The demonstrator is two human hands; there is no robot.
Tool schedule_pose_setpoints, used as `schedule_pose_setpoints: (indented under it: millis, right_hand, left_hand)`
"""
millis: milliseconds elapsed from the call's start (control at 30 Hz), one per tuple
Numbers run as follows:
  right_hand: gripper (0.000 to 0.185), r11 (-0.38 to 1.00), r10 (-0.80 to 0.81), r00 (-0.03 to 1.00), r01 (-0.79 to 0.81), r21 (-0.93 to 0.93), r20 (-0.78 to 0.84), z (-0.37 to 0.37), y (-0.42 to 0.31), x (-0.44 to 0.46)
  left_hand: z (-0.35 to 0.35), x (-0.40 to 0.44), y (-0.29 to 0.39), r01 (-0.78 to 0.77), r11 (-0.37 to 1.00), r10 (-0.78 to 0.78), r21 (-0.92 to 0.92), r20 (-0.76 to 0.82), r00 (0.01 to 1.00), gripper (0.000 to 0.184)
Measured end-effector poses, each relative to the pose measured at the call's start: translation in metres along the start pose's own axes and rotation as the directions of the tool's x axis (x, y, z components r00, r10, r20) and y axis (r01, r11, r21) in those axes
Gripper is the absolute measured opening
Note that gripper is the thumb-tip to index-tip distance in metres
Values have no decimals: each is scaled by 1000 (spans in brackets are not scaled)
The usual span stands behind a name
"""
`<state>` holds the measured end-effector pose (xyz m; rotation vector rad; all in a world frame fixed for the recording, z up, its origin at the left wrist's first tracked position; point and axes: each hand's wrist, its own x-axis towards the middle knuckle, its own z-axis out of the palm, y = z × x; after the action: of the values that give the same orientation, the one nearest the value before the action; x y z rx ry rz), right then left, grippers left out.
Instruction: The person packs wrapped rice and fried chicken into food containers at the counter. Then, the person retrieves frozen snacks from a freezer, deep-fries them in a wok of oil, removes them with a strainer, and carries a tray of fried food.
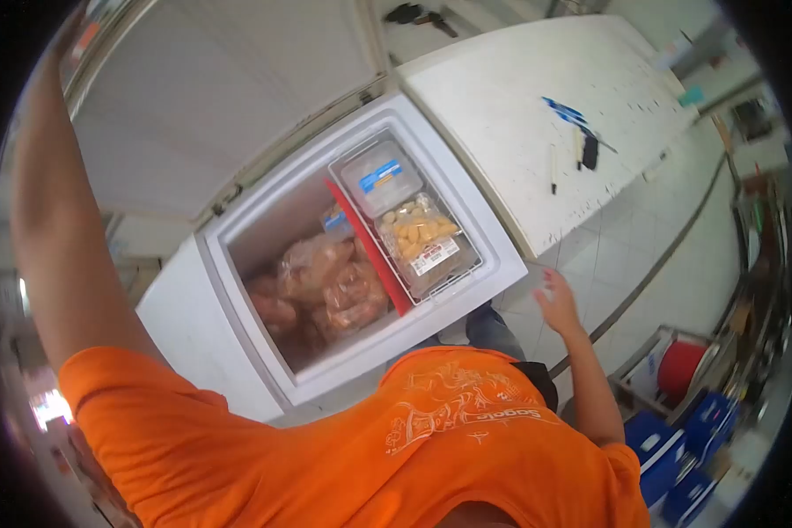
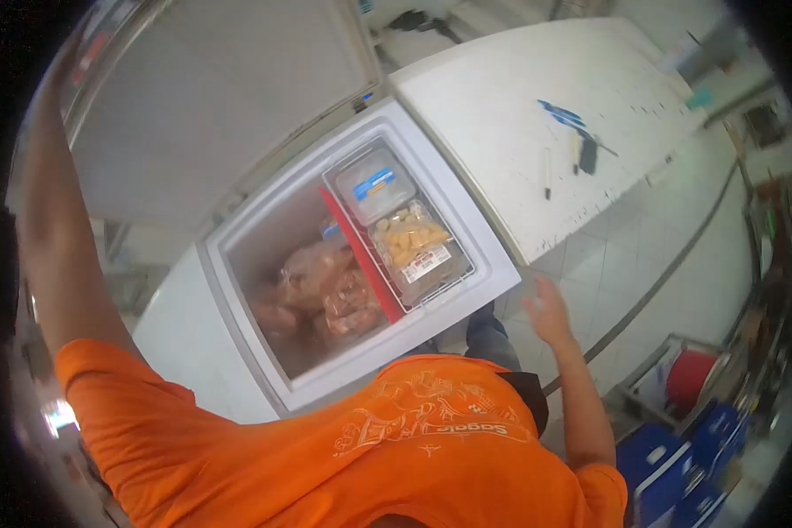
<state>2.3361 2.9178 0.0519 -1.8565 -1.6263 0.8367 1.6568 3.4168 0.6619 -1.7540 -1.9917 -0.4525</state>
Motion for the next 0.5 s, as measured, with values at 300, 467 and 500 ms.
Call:
schedule_pose_setpoints:
  millis: [300,467,500]
  right_hand:
    - [35,157,981,192,-844,513,16,12,243,-425]
    - [27,-178,950,124,-533,827,285,45,134,-562]
    - [28,-208,926,130,-608,766,355,59,153,-570]
  left_hand:
    - [37,-97,17,-31,999,36,35,-159,987,89]
    - [-15,-306,29,-186,982,186,44,-12,982,77]
    - [-48,-365,63,-93,995,97,-26,338,936,64]
